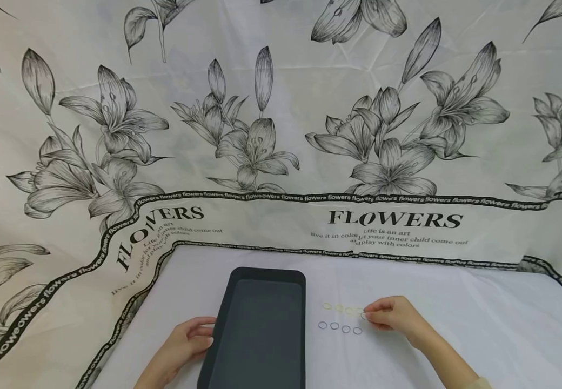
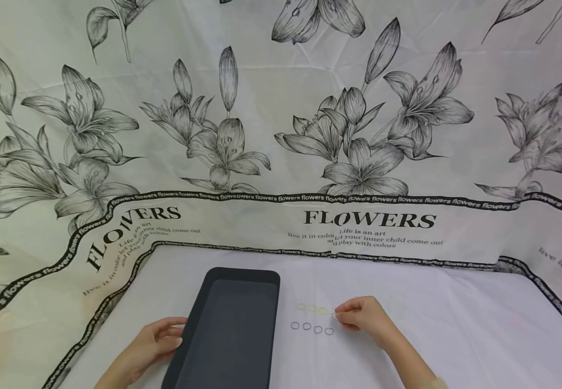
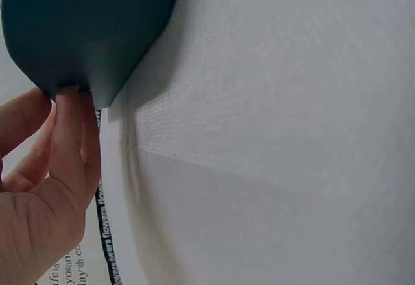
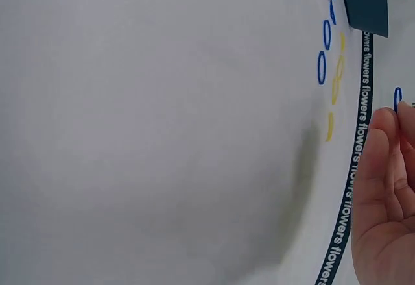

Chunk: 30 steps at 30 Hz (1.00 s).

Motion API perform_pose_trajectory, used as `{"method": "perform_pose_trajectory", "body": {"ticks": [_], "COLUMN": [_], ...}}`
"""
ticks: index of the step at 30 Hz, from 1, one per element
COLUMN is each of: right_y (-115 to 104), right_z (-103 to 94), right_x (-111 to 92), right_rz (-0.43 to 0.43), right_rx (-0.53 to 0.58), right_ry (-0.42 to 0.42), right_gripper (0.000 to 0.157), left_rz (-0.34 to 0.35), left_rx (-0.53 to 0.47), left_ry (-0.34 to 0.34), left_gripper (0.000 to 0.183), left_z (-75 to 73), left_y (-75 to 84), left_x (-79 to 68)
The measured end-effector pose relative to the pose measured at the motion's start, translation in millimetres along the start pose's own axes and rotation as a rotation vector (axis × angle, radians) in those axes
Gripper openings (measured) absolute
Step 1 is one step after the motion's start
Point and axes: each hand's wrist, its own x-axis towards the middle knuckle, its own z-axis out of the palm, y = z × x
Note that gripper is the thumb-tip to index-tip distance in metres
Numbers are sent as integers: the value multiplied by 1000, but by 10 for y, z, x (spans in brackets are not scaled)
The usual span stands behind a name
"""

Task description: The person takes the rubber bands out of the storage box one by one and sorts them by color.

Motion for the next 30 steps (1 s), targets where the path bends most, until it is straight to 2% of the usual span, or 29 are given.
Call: {"method": "perform_pose_trajectory", "body": {"ticks": [8, 13, 20, 24, 30], "right_y": [177, 232, 264, 255, 264], "right_z": [-9, 12, 58, 77, 54], "right_x": [-25, -16, -3, 6, -4], "right_rz": [1, 16, 49, 75, 67], "right_rx": [12, -39, -123, -140, -150], "right_ry": [-19, 2, 48, 83, 84], "right_gripper": [23, 19, 12, 9, 11], "left_rz": [-6, -4, -8, -12, -15], "left_rx": [1, 1, 1, 5, 4], "left_ry": [-3, 1, 7, 6, -1], "left_gripper": [52, 51, 50, 50, 50], "left_z": [-6, -3, 10, 11, 13], "left_y": [34, 40, 34, 40, 46], "left_x": [-16, -20, -20, -13, -5]}}
